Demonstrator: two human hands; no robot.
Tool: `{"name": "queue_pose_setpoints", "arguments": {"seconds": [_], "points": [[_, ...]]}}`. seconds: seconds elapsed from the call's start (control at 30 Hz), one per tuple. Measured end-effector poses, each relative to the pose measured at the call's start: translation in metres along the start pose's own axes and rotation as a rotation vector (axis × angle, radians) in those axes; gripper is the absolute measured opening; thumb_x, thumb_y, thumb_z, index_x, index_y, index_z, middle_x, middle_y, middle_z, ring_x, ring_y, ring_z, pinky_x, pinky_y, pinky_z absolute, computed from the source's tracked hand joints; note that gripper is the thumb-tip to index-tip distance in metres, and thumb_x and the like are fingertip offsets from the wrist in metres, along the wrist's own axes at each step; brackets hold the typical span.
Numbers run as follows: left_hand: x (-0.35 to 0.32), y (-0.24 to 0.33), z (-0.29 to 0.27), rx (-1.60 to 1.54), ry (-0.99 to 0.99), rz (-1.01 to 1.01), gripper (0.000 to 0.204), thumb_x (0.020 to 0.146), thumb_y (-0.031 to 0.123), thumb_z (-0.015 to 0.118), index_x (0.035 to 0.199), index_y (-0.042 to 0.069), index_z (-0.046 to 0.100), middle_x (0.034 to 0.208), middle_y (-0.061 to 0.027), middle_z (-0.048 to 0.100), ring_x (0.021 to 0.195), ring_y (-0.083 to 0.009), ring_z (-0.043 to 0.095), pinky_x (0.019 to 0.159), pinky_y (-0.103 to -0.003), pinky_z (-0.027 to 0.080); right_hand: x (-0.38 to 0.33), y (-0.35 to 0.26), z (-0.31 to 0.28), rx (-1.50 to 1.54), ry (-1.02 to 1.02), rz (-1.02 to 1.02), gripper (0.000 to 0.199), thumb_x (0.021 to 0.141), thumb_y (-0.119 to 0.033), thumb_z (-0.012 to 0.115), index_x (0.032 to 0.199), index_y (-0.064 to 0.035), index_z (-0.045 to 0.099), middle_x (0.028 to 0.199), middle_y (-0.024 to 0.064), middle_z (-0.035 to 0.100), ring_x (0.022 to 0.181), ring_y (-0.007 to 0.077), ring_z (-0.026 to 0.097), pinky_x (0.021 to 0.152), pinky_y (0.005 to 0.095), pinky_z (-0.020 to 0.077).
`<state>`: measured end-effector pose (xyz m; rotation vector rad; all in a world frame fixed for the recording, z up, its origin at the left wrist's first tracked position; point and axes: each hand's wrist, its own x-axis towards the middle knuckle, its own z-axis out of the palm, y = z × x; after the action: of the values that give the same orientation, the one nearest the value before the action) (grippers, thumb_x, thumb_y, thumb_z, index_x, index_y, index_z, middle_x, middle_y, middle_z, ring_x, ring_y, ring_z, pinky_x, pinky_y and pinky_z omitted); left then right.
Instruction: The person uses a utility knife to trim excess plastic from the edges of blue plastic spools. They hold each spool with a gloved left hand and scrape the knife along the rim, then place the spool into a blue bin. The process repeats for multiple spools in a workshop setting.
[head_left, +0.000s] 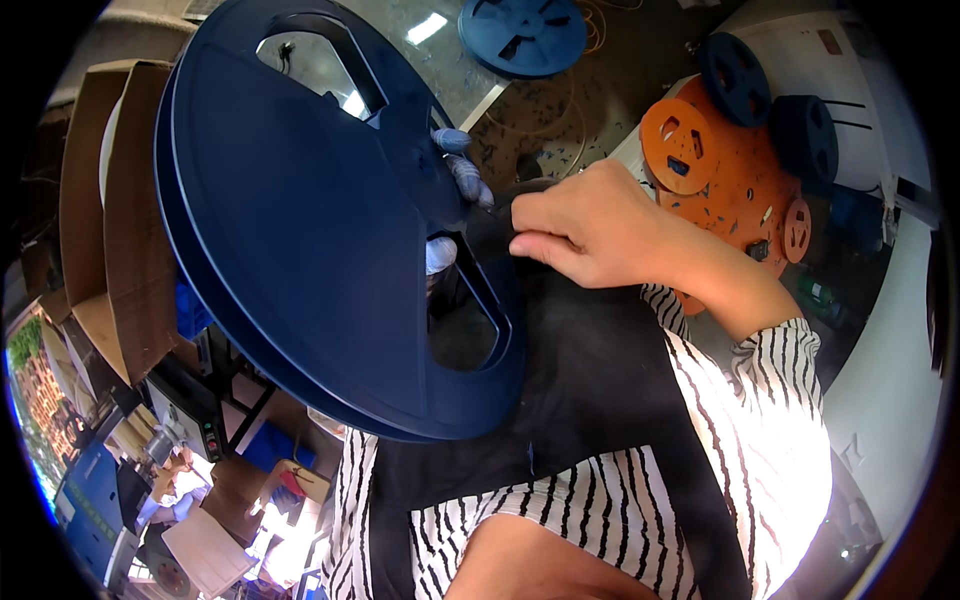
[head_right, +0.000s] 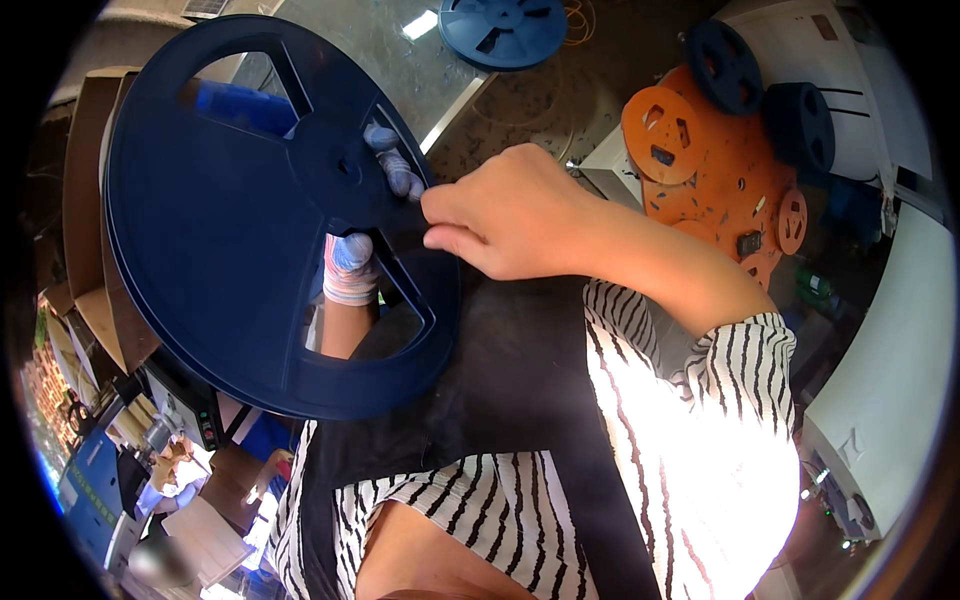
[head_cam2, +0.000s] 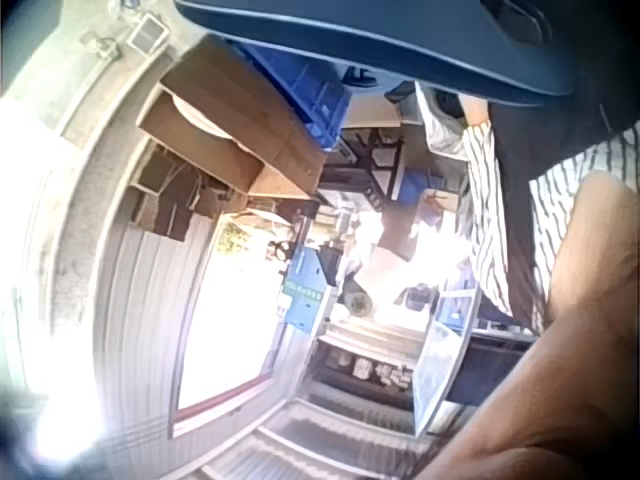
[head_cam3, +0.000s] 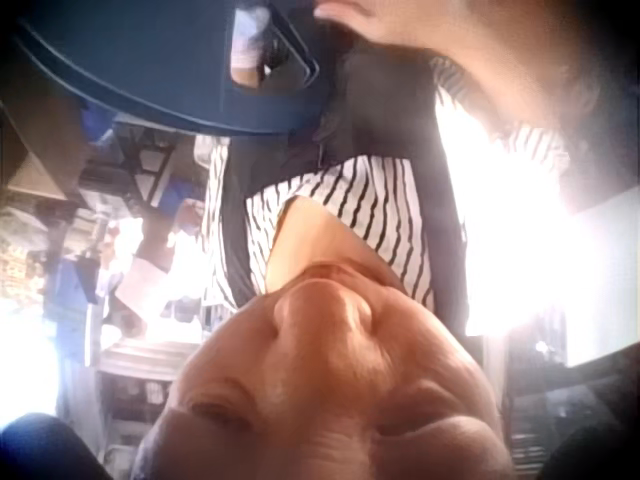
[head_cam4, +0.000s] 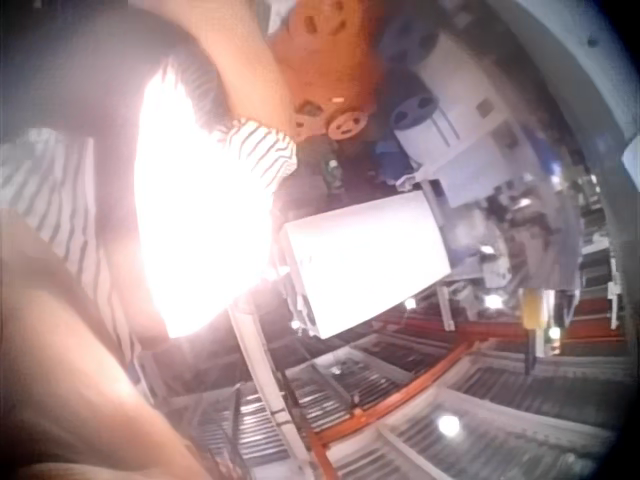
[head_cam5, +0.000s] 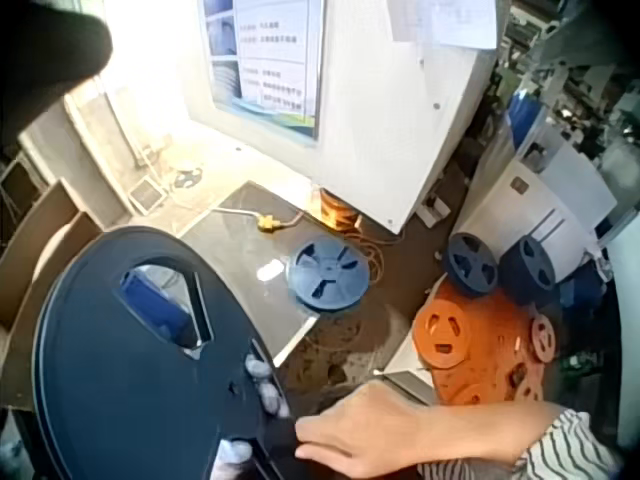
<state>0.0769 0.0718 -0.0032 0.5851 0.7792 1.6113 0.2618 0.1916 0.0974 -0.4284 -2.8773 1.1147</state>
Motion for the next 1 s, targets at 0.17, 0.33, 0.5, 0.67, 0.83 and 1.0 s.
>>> {"name": "queue_pose_setpoints", "arguments": {"seconds": [0.17, 0.33, 0.5, 0.67, 0.83, 1.0], "points": [[-0.001, -0.001, 0.0, -0.049, 0.015, 0.009, 0.101, 0.064, 0.042, 0.095, 0.14, 0.003, 0.042, 0.104, -0.005, 0.058, 0.103, -0.0196, 0.061, 0.09, -0.032, 0.055, -0.017, -0.005, 0.015, 0.018, -0.077, -0.064, 0.023, 0.092, -0.032, 0.065, 0.079, -0.0131, 0.06, 0.061, 0.0062, 0.061, 0.059, 0.0291, 0.064, 0.053, 0.0403, 0.0449], [-0.002, 0.002, -0.002, -0.009, -0.011, -0.012, 0.099, 0.065, 0.041, 0.094, 0.14, 0.003, 0.042, 0.104, -0.0052, 0.059, 0.102, -0.0199, 0.062, 0.09, -0.032, 0.055, -0.025, -0.008, 0.016, 0.078, -0.11, -0.084, 0.023, 0.091, -0.029, 0.068, 0.078, -0.0123, 0.058, 0.061, 0.0054, 0.059, 0.059, 0.0279, 0.063, 0.052, 0.0393, 0.0435], [0.003, 0.008, 0.004, -0.003, 0.006, -0.011, 0.099, 0.065, 0.044, 0.094, 0.139, 0.003, 0.043, 0.103, -0.0051, 0.059, 0.101, -0.0196, 0.062, 0.09, -0.032, 0.055, -0.014, -0.005, 0.01, 0.074, 0.056, -0.009, 0.021, 0.092, -0.029, 0.068, 0.081, -0.0131, 0.06, 0.062, 0.0047, 0.059, 0.06, 0.0266, 0.063, 0.053, 0.0393, 0.0458], [0.005, 0.007, 0.01, -0.081, 0.022, 0.014, 0.105, 0.064, 0.049, 0.095, 0.14, 0.004, 0.04, 0.103, -0.0046, 0.058, 0.103, -0.0201, 0.061, 0.094, -0.034, 0.054, 0.005, 0.008, 0.005, -0.215, 0.439, -0.127, 0.02, 0.086, -0.029, 0.072, 0.079, -0.0143, 0.059, 0.063, 0.0016, 0.056, 0.06, 0.023, 0.062, 0.05, 0.0379, 0.0445], [0.003, 0.002, 0.001, -0.278, 0.0, -0.053, 0.109, 0.068, 0.054, 0.091, 0.145, 0.003, 0.033, 0.107, -0.0062, 0.058, 0.104, -0.0213, 0.059, 0.098, -0.036, 0.051, 0.015, 0.019, 0.02, -0.388, 0.63, -0.509, 0.015, 0.077, -0.013, 0.074, 0.086, -0.0104, 0.063, 0.081, -0.0004, 0.064, 0.071, 0.0159, 0.067, 0.056, 0.0287, 0.0508], [0.001, 0.01, 0.022, -0.307, 0.125, -0.008, 0.095, 0.072, 0.056, 0.087, 0.138, 0.001, 0.046, 0.104, -0.0057, 0.064, 0.098, -0.0195, 0.064, 0.092, -0.032, 0.054, 0.024, 0.017, 0.028, -0.468, 0.669, -0.587, 0.018, 0.073, -0.005, 0.072, 0.09, -0.0062, 0.069, 0.093, 0.0075, 0.071, 0.073, 0.017, 0.068, 0.061, 0.0255, 0.055]]}}
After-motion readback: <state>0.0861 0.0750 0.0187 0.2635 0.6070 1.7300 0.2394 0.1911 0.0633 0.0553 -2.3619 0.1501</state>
